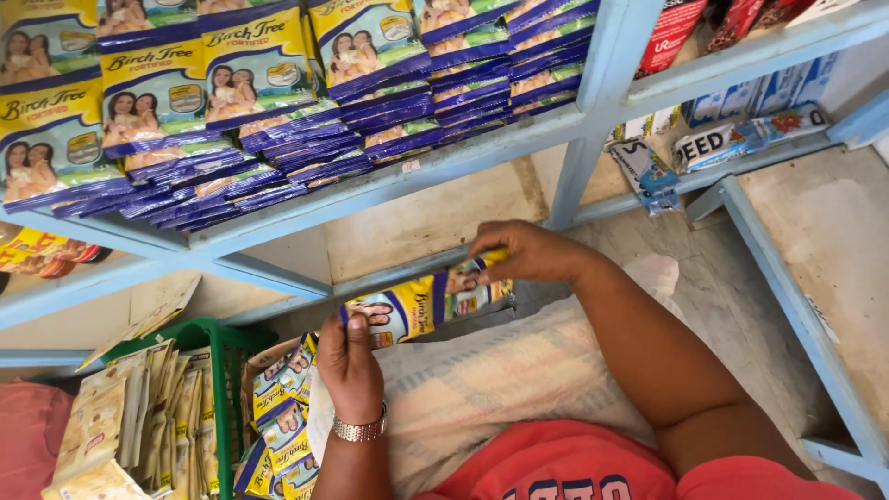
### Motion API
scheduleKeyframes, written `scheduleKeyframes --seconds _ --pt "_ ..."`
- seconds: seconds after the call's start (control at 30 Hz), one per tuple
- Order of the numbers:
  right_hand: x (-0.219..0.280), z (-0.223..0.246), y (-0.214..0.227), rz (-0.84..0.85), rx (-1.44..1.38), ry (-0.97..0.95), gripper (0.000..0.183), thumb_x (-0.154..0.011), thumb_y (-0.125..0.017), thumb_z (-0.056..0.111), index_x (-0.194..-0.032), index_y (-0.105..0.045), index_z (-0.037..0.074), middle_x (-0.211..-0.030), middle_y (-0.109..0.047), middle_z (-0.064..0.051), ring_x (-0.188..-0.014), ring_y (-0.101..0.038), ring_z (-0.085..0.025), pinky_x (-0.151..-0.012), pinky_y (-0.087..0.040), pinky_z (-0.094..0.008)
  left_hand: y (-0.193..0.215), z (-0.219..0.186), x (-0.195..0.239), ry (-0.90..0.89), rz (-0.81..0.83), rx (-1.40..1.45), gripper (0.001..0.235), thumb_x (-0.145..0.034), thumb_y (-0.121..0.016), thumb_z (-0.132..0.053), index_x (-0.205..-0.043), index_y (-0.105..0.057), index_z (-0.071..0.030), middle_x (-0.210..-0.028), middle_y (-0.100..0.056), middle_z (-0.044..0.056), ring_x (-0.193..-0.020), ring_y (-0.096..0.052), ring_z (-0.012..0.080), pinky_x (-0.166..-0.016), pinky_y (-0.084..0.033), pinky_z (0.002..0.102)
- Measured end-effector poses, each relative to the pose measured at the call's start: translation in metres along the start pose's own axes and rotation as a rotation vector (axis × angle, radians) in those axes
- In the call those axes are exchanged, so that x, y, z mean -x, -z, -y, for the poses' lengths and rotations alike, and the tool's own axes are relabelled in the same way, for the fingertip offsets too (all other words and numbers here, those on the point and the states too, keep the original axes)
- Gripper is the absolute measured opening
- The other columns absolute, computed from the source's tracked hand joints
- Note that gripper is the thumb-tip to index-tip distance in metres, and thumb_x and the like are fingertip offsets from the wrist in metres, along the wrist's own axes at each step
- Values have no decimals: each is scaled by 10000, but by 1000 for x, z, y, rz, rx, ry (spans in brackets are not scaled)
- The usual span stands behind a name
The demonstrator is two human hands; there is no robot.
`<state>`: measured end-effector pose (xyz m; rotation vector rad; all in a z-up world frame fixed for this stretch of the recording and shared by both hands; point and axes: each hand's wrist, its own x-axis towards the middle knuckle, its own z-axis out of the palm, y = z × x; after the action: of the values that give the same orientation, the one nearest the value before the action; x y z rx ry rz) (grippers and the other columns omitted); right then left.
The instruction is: Stocking and organizing milk powder sachets on grocery store shelves.
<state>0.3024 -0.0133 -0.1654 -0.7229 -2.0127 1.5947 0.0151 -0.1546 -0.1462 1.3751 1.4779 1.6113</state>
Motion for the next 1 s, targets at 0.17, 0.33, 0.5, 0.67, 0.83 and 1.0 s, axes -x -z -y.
scheduleKeyframes --seconds 0.17,0.33,0.5,0.67,0.83,1.0 --pt "2 -16 2 -276 -375 79 169 -904 -784 63 -1051 -725 1 -962 -664 -20 -933 -636 -111 -826 -521 -271 0 12 1 18 -16 128 143 -1105 -538 -128 -1084 -647 -38 -1011 -678 -5 -886 -589 57 -788 -508 214" --pt "-3 -47 1 -424 -679 100 105 -991 -791 33 -1021 -721 -38 -937 -688 -75 -866 -659 -168 -734 -555 -348 -5 6 -2 -3 -1 160 131 -1100 -547 -121 -1105 -637 -26 -1054 -666 10 -942 -582 71 -860 -484 227" --pt "-11 24 -27 -225 -1321 -189 512 -847 -715 412 -1226 -634 78 -1096 -738 -114 -986 -738 -296 -701 -654 -562 -3 16 -15 65 -157 390 139 -1134 -513 -137 -1106 -615 -46 -1041 -665 16 -927 -587 91 -880 -497 258" --pt "-10 -8 -24 -39 -1154 -143 490 -915 -718 295 -1326 -586 63 -1159 -712 -138 -1076 -707 -292 -825 -604 -478 0 6 -16 115 -161 578 134 -1149 -500 -147 -1139 -608 -68 -1057 -667 23 -926 -624 125 -831 -539 302" --pt "3 4 -13 -95 -1077 94 393 -1029 -691 151 -1382 -599 7 -1256 -681 -137 -1163 -661 -245 -1031 -550 -419 -5 -8 -16 230 -89 572 175 -1112 -470 -173 -1197 -597 -89 -1072 -684 26 -906 -682 166 -677 -592 347" --pt "4 21 -17 -277 -968 128 297 -988 -631 174 -1265 -665 72 -1156 -708 -94 -1124 -714 -230 -944 -588 -413 -12 -7 -14 289 -3 539 242 -1106 -466 -163 -1287 -595 -68 -1203 -694 63 -995 -696 172 -707 -609 359"
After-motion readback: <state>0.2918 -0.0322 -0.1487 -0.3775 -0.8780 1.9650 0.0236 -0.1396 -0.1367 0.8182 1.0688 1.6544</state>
